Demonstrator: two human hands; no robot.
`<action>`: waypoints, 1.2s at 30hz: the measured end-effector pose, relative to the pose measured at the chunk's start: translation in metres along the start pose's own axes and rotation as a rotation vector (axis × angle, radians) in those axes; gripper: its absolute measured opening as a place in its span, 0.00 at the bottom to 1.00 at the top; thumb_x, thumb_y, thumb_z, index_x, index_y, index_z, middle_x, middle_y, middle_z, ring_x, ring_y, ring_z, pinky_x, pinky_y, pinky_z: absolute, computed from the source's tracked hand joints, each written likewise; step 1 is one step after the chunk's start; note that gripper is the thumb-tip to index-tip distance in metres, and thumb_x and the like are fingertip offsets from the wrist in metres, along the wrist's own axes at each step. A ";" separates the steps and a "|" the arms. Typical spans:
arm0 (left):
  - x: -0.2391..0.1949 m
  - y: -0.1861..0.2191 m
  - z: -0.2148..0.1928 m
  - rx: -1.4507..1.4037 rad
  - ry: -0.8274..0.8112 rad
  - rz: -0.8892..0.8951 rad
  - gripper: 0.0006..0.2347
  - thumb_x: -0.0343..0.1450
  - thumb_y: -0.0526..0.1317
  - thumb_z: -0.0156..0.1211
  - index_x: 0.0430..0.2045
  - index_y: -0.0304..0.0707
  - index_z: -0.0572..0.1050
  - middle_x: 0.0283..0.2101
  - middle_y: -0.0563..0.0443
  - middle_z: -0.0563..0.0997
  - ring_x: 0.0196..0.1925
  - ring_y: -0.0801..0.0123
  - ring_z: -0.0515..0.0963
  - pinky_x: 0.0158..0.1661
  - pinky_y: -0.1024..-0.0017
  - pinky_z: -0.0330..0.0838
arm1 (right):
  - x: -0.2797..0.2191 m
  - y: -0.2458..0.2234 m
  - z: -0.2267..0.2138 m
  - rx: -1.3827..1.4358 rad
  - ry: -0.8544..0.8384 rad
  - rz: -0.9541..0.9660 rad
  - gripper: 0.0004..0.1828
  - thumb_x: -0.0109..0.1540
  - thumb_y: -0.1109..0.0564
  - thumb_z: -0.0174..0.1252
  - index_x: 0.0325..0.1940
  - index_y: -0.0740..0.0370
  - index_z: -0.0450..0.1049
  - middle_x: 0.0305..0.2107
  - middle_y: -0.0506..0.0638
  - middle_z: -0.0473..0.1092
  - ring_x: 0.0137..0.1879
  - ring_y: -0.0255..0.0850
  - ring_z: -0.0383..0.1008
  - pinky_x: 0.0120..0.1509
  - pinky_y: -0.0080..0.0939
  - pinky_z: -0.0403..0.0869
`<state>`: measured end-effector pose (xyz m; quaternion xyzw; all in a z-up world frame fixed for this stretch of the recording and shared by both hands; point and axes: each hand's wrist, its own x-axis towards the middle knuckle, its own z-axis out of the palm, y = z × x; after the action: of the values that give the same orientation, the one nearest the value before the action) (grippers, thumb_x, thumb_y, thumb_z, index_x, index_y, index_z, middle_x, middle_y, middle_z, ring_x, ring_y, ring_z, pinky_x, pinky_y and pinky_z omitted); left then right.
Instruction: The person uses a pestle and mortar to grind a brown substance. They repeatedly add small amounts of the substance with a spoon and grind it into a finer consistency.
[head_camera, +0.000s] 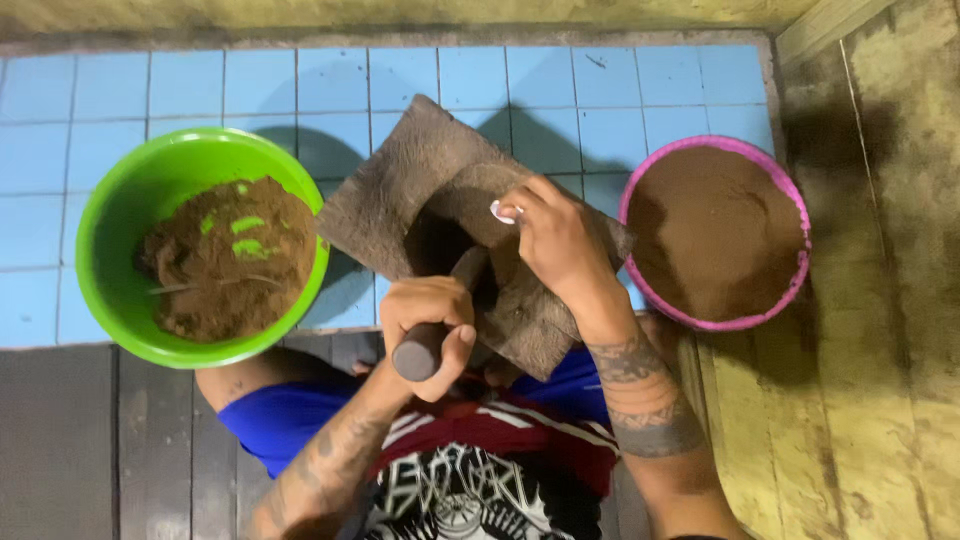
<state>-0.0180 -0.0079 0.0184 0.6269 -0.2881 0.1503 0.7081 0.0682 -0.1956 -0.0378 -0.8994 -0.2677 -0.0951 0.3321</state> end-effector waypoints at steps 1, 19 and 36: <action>0.000 0.005 0.002 0.000 0.008 -0.006 0.16 0.71 0.39 0.49 0.11 0.40 0.58 0.13 0.52 0.63 0.13 0.64 0.60 0.21 0.70 0.54 | -0.004 0.002 0.001 0.002 -0.009 0.000 0.11 0.64 0.70 0.44 0.39 0.62 0.73 0.40 0.53 0.69 0.39 0.50 0.73 0.41 0.48 0.71; 0.002 0.024 -0.004 0.118 -0.124 -0.078 0.17 0.71 0.37 0.50 0.10 0.41 0.56 0.14 0.51 0.54 0.17 0.61 0.50 0.24 0.63 0.41 | 0.000 0.004 0.009 0.113 0.027 -0.035 0.13 0.62 0.70 0.50 0.42 0.57 0.77 0.41 0.49 0.73 0.48 0.44 0.75 0.53 0.43 0.73; 0.024 0.117 -0.028 -0.103 -0.110 -0.027 0.15 0.66 0.39 0.61 0.05 0.48 0.70 0.10 0.61 0.70 0.08 0.68 0.70 0.17 0.71 0.69 | 0.013 -0.022 -0.003 0.230 -0.273 0.172 0.13 0.71 0.58 0.49 0.41 0.57 0.79 0.34 0.52 0.77 0.41 0.47 0.77 0.51 0.46 0.75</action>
<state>-0.0602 0.0357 0.1247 0.6007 -0.3254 0.0911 0.7245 0.0673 -0.1785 -0.0188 -0.8796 -0.2416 0.0876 0.4004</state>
